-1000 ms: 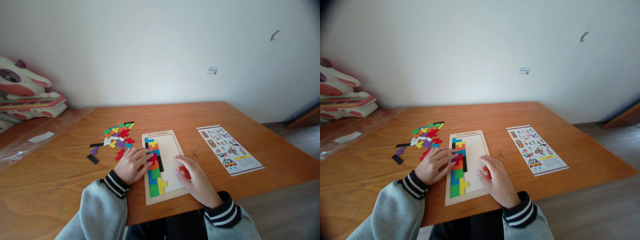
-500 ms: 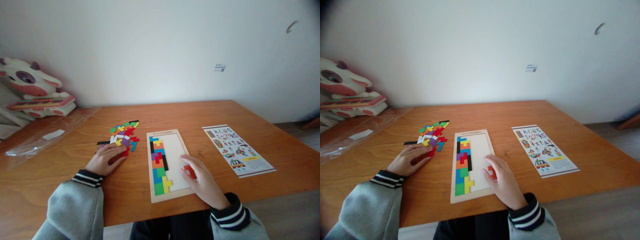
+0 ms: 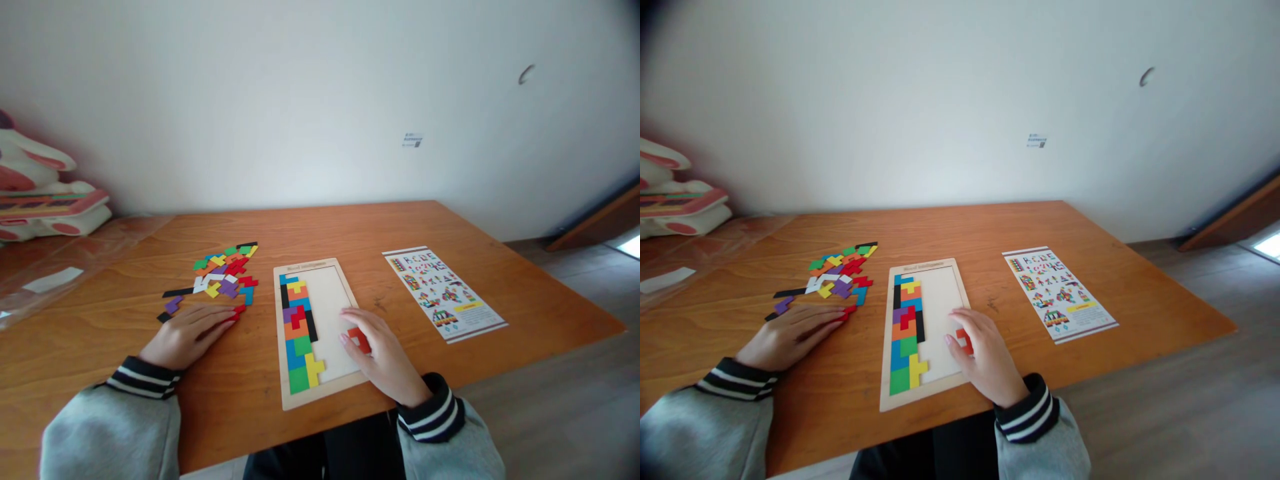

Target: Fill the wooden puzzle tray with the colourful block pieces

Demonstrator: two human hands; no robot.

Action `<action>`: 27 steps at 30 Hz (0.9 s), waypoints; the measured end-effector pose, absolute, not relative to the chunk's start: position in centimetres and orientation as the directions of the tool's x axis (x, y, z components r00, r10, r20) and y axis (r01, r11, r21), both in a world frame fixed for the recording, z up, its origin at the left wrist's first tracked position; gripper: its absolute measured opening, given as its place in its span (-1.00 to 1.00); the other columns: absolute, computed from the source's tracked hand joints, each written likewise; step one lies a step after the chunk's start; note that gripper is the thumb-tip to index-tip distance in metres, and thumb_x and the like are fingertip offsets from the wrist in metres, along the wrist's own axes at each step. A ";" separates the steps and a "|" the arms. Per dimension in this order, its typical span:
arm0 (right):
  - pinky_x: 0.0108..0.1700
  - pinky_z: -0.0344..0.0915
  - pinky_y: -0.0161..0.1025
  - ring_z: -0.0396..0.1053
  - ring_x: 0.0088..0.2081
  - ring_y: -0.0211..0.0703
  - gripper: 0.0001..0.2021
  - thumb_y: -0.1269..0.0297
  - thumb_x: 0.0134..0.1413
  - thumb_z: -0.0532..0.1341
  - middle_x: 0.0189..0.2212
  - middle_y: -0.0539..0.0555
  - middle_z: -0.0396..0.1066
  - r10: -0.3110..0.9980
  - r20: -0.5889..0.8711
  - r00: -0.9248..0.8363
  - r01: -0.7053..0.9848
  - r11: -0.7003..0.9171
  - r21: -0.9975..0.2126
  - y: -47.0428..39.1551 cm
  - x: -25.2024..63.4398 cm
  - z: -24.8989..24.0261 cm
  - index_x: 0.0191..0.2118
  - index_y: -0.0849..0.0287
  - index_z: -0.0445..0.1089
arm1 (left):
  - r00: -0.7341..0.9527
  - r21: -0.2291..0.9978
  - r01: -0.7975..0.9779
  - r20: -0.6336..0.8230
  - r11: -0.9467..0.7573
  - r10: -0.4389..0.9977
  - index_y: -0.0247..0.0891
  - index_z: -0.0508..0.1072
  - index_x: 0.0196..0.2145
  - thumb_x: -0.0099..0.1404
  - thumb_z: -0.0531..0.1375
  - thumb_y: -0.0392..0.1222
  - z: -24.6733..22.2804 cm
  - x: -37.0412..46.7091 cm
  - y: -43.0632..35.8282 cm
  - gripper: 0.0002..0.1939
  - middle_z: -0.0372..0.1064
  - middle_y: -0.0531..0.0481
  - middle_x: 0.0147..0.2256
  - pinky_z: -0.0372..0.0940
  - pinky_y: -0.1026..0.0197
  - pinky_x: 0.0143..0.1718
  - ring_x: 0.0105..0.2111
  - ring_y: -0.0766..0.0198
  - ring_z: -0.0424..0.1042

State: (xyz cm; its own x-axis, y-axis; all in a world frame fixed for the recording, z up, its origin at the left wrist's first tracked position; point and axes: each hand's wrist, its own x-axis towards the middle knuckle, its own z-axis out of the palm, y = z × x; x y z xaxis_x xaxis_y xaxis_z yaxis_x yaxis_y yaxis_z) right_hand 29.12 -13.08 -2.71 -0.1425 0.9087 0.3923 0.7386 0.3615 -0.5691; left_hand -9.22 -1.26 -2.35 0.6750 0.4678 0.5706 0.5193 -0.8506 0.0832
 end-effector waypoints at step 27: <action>-0.11 0.47 -0.13 0.51 -0.16 -0.10 -0.80 0.30 0.30 0.20 -0.19 0.09 0.55 0.805 0.589 -0.074 0.629 0.495 -0.599 -14.4 25.6 -1.0 0.01 0.05 0.37 | 0.478 0.839 0.084 0.440 -0.538 0.761 -0.26 0.52 -0.21 0.36 0.25 -0.05 -1.1 6.7 -7.1 -0.79 0.59 -0.06 -0.31 0.58 0.20 -0.27 -0.32 0.22 0.61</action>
